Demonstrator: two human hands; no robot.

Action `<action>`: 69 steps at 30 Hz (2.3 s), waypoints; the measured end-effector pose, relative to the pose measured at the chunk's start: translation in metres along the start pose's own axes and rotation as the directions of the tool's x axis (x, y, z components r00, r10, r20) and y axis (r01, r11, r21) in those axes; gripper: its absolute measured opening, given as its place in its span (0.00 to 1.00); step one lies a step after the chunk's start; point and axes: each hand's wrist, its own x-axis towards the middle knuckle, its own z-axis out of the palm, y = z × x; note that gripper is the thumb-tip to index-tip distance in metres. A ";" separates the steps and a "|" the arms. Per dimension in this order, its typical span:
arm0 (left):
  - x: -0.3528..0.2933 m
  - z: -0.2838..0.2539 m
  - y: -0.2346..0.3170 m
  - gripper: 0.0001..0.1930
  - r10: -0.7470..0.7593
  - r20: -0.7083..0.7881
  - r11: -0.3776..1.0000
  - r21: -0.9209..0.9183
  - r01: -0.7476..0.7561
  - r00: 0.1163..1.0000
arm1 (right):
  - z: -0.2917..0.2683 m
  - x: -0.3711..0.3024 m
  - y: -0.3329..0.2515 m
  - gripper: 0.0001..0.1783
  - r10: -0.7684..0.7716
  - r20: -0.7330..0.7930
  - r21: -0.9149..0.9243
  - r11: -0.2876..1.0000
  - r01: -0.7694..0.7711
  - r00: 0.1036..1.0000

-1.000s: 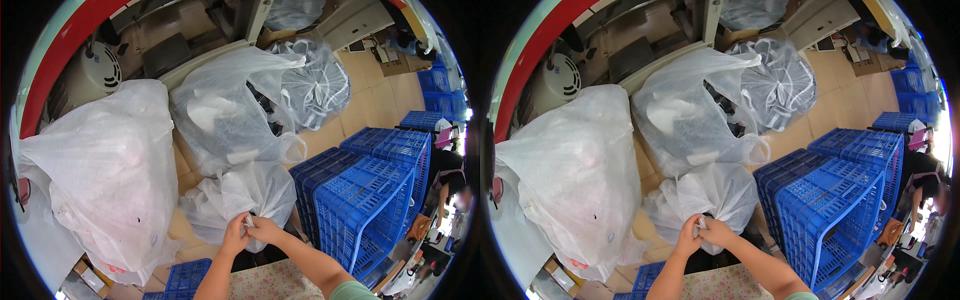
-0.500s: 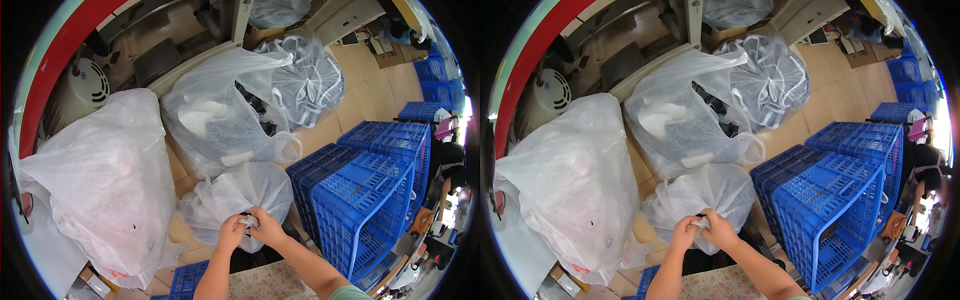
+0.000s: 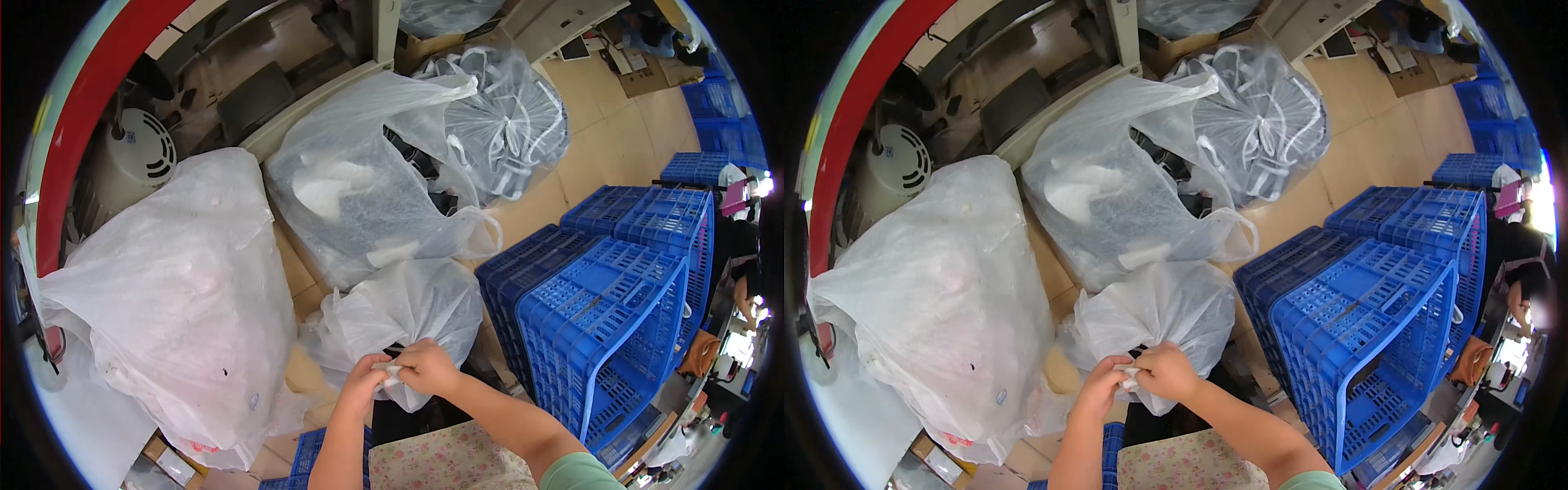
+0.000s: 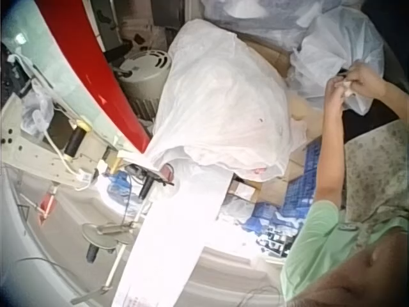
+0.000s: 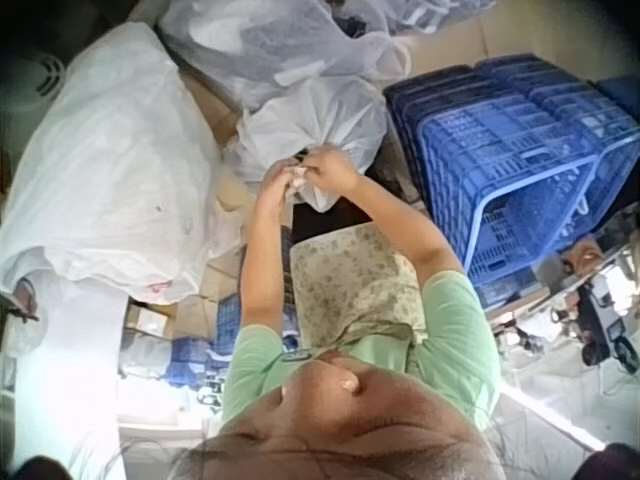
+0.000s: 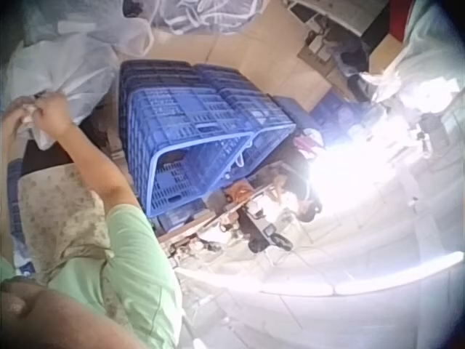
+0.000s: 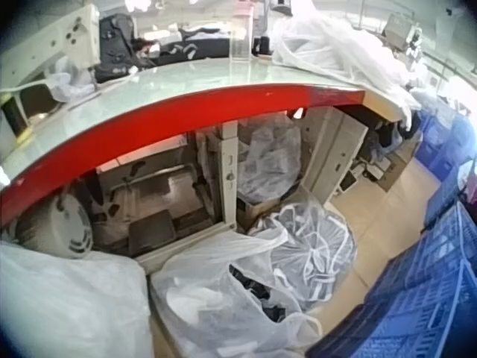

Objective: Gathering and sorting upper shoe components from bins into bags and onto a work surface.

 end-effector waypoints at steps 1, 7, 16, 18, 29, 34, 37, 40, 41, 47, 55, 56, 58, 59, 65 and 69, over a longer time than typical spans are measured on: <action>-0.004 0.001 -0.001 0.18 0.001 0.006 1.000 0.005 -0.001 1.000 | 0.003 -0.002 0.006 0.11 0.159 0.169 0.188 0.964 -0.190 0.973; -0.033 0.022 -0.007 0.19 0.507 0.142 0.352 0.866 -0.355 0.850 | 0.002 0.002 0.032 0.10 0.265 0.424 0.661 0.563 -0.496 0.866; -0.052 -0.033 -0.022 0.06 0.326 0.006 0.521 0.833 -0.185 0.945 | -0.113 0.074 0.230 0.38 0.541 -0.615 -0.005 0.725 -0.689 0.574; -0.051 -0.058 -0.031 0.05 0.297 -0.050 0.616 0.773 -0.151 0.954 | -0.130 0.070 0.268 0.41 0.594 -0.705 -0.051 0.503 -0.863 0.388; -0.074 -0.064 -0.033 0.12 0.060 -0.258 0.982 0.187 -0.011 0.964 | -0.183 0.134 0.179 0.12 -0.215 -0.618 -0.595 0.757 -0.271 0.756; -0.091 -0.072 -0.050 0.09 0.095 -0.254 0.958 0.286 -0.019 0.962 | -0.266 0.203 0.077 0.12 -0.492 -0.460 -0.822 0.551 -0.145 0.739; -0.090 -0.064 -0.046 0.07 0.157 -0.234 0.946 0.313 -0.078 0.959 | -0.276 0.236 0.074 0.11 -0.413 -0.274 -0.898 0.434 -0.076 0.868; -0.101 -0.054 -0.045 0.05 0.084 -0.308 0.981 0.193 -0.024 0.948 | -0.260 0.252 0.074 0.09 -0.113 -0.116 -0.826 0.563 -0.033 0.987; -0.098 -0.056 -0.051 0.05 0.118 -0.292 0.974 0.221 -0.053 0.949 | -0.253 0.252 0.070 0.10 0.102 -0.054 -0.713 0.692 -0.109 0.993; -0.130 -0.069 -0.099 0.04 0.190 -0.364 0.982 0.075 -0.175 0.912 | -0.188 0.157 -0.027 0.09 -0.163 -0.098 -0.160 0.976 0.147 0.982; -0.174 -0.038 -0.079 0.10 0.081 -0.514 0.976 -0.135 -0.173 0.854 | -0.236 0.059 -0.173 0.07 -0.230 -0.115 -0.052 0.973 0.225 0.966; -0.177 -0.035 -0.082 0.12 0.105 -0.472 0.974 -0.128 -0.186 0.875 | -0.247 0.048 -0.189 0.06 -0.229 -0.145 -0.043 0.973 0.225 0.963; -0.180 -0.022 -0.076 0.18 0.039 -0.408 0.973 -0.192 -0.128 0.912 | -0.281 0.023 -0.226 0.05 -0.209 -0.241 -0.070 0.978 0.198 0.948; -0.177 -0.016 -0.076 0.18 0.035 -0.416 0.969 -0.208 -0.133 0.909 | -0.299 0.010 -0.243 0.05 -0.194 -0.305 -0.094 0.980 0.174 0.932; -0.105 0.037 -0.025 0.04 0.138 -0.279 0.869 -0.426 -0.251 0.950 | -0.374 -0.090 -0.291 0.05 -0.227 -0.827 -0.123 0.966 0.228 0.515; -0.087 0.077 0.062 0.05 0.268 -0.263 0.822 -0.439 -0.362 0.927 | -0.398 -0.106 -0.317 0.05 -0.094 -0.916 0.023 0.958 0.285 0.390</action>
